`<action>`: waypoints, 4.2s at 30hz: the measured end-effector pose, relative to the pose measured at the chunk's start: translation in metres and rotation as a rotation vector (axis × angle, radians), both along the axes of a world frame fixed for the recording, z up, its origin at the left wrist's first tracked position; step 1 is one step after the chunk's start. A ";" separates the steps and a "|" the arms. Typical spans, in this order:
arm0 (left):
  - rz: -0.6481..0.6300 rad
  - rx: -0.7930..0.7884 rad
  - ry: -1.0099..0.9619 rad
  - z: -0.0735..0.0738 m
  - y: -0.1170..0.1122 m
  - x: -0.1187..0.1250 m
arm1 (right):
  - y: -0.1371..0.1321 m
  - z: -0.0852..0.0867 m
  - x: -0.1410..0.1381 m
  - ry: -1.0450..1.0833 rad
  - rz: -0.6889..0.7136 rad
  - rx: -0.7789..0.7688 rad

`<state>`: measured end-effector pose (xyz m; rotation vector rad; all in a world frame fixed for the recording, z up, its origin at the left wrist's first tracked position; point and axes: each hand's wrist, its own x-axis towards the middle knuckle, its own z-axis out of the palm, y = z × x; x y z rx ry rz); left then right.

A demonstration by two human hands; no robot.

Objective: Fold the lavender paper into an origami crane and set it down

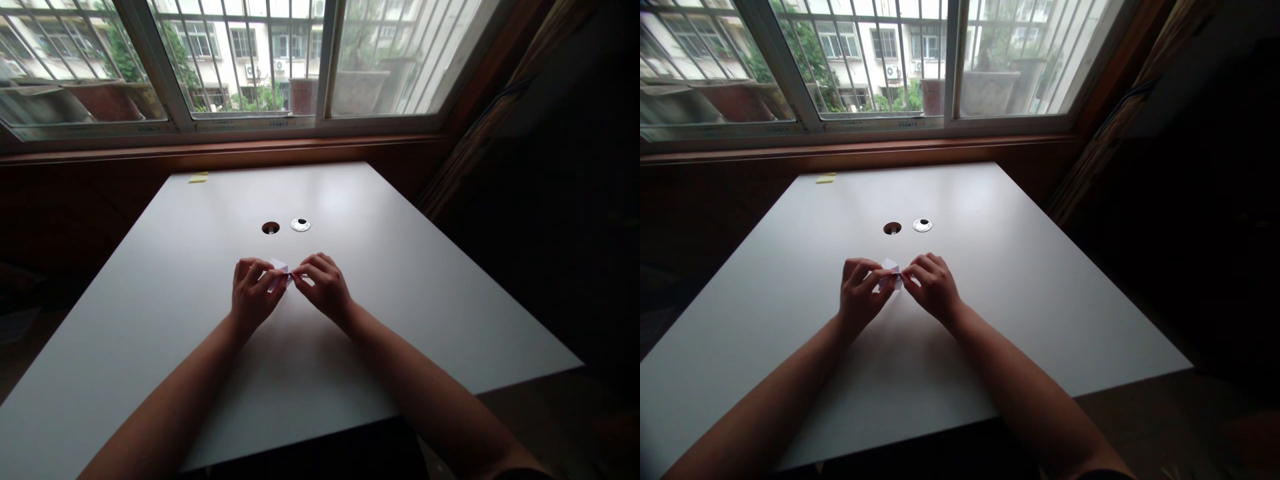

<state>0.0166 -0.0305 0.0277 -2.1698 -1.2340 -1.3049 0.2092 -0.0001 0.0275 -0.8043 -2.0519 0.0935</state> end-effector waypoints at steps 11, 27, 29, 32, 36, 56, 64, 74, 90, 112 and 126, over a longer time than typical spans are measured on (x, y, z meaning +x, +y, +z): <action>0.003 0.053 0.035 -0.003 -0.001 0.004 | -0.001 0.000 -0.002 -0.013 -0.050 -0.014; 0.025 0.113 0.077 0.003 -0.004 0.004 | 0.005 0.002 0.002 0.048 -0.114 -0.058; 0.022 0.120 0.072 0.002 -0.004 0.003 | 0.006 0.001 0.002 0.065 -0.122 -0.069; 0.025 0.120 0.060 0.000 -0.003 0.002 | 0.007 0.000 0.004 0.083 -0.136 -0.097; 0.017 0.117 0.055 -0.002 -0.003 0.001 | 0.006 0.000 0.004 0.123 -0.130 -0.154; -0.005 0.129 0.058 -0.003 0.000 0.000 | 0.006 -0.001 0.005 0.220 -0.135 -0.230; 0.000 0.147 0.066 0.001 0.000 0.001 | 0.008 0.000 0.008 0.210 -0.152 -0.219; -0.003 0.119 0.090 -0.004 0.000 -0.001 | 0.010 -0.004 0.009 0.207 -0.162 -0.211; -0.017 0.104 0.172 0.001 0.001 -0.006 | 0.002 0.000 0.013 -0.084 -0.020 0.088; -0.183 -0.543 -0.595 0.000 0.003 -0.005 | 0.003 -0.001 0.021 -0.070 -0.093 0.136; -0.485 -0.848 -1.163 -0.017 0.016 -0.004 | 0.004 0.003 0.020 -0.143 -0.061 0.186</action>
